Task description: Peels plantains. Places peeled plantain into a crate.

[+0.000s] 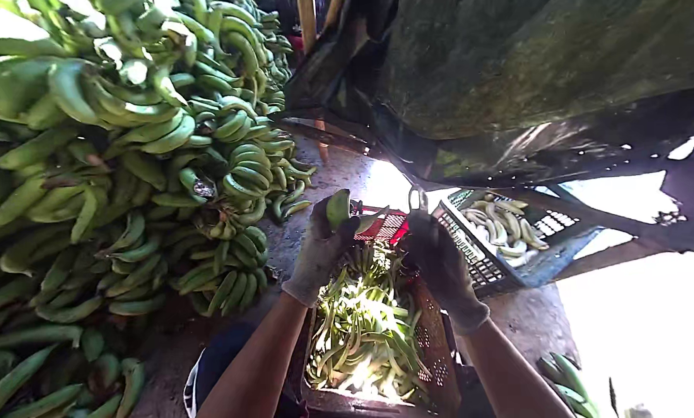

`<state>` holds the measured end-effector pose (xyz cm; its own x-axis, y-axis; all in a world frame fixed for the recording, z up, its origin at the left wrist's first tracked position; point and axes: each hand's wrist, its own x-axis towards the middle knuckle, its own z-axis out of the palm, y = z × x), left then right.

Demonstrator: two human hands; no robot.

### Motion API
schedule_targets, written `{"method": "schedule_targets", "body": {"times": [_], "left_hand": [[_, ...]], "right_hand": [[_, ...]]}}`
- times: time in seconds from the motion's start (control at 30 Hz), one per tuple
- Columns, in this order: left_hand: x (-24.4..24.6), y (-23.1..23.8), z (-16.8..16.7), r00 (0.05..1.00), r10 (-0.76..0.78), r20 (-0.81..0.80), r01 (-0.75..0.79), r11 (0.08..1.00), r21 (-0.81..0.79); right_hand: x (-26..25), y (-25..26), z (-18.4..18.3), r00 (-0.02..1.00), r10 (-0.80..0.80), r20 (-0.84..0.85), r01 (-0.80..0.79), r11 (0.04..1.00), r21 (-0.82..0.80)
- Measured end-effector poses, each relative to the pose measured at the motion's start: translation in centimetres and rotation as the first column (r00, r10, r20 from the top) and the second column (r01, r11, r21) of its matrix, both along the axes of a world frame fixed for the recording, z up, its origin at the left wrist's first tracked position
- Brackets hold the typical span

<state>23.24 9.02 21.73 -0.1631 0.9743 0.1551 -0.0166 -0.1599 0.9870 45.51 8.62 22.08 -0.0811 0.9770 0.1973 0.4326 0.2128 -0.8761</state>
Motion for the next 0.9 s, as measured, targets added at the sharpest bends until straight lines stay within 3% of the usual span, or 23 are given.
{"method": "schedule_targets", "body": {"times": [0.03,0.07,0.13,0.17,0.2,0.27,0.33,0.43,0.53,0.6,0.63,0.7,0.73,0.8,0.83,0.9], "left_hand": [[-0.1,-0.2,0.1,1.0,-0.024,0.016,0.024,1.0,0.015],[-0.3,-0.6,0.2,0.996,-0.07,0.062,0.067,0.997,0.039],[-0.8,-1.1,0.5,0.97,-0.182,0.164,0.169,0.981,0.091],[-1.3,-1.2,0.7,0.957,-0.223,0.186,0.209,0.974,0.091],[-1.9,-1.1,0.9,0.949,-0.258,0.179,0.247,0.966,0.08],[-2.5,-1.0,0.8,0.953,-0.273,0.135,0.272,0.962,0.027],[-2.9,-0.5,0.9,0.958,-0.266,0.109,0.271,0.962,-0.027],[-2.9,-0.1,0.8,0.966,-0.222,0.131,0.232,0.97,-0.068],[-2.5,-0.4,0.7,0.96,-0.247,0.133,0.261,0.96,-0.099],[-1.5,-0.8,0.7,0.956,-0.284,0.067,0.289,0.955,-0.07],[-0.9,-1.1,0.6,0.951,-0.309,-0.001,0.309,0.95,-0.049],[0.2,-1.6,0.1,0.945,-0.326,0.024,0.327,0.945,-0.03],[0.6,-1.8,0.2,0.937,-0.336,0.095,0.341,0.939,-0.044],[0.8,-2.1,0.7,0.881,-0.404,0.247,0.436,0.896,-0.089],[0.4,-2.2,0.8,0.846,-0.439,0.304,0.489,0.865,-0.111],[-0.7,-1.6,0.6,0.804,-0.489,0.339,0.55,0.828,-0.112]], "right_hand": [[0.4,-0.2,-0.1,0.996,0.028,0.079,-0.024,0.998,-0.053],[1.1,0.1,-0.6,0.978,0.128,0.162,-0.092,0.972,-0.214],[1.5,0.9,-1.6,0.89,0.375,0.261,-0.159,0.791,-0.591],[1.2,1.1,-1.8,0.871,0.424,0.249,-0.17,0.734,-0.657],[1.2,0.9,-1.4,0.882,0.423,0.209,-0.206,0.743,-0.636],[2.0,0.7,-1.0,0.915,0.378,0.14,-0.284,0.85,-0.443],[2.4,0.5,-0.9,0.898,0.423,0.124,-0.386,0.891,-0.239],[3.0,-0.1,-1.7,0.809,0.41,0.421,-0.475,0.878,0.057],[2.6,-0.5,-2.2,0.767,0.389,0.51,-0.54,0.82,0.187],[2.0,-0.6,-2.0,0.783,0.338,0.522,-0.516,0.821,0.244],[1.8,-0.4,-1.7,0.805,0.263,0.532,-0.467,0.834,0.295],[1.7,0.3,-0.8,0.855,0.06,0.516,-0.297,0.871,0.391],[2.0,0.9,-0.4,0.868,-0.036,0.495,-0.187,0.901,0.393],[3.3,1.7,0.9,0.908,-0.115,0.403,0.015,0.97,0.244],[4.0,2.0,1.1,0.94,-0.105,0.324,0.05,0.984,0.172],[4.8,2.3,1.2,0.963,0.008,0.27,-0.049,0.988,0.148]]}}
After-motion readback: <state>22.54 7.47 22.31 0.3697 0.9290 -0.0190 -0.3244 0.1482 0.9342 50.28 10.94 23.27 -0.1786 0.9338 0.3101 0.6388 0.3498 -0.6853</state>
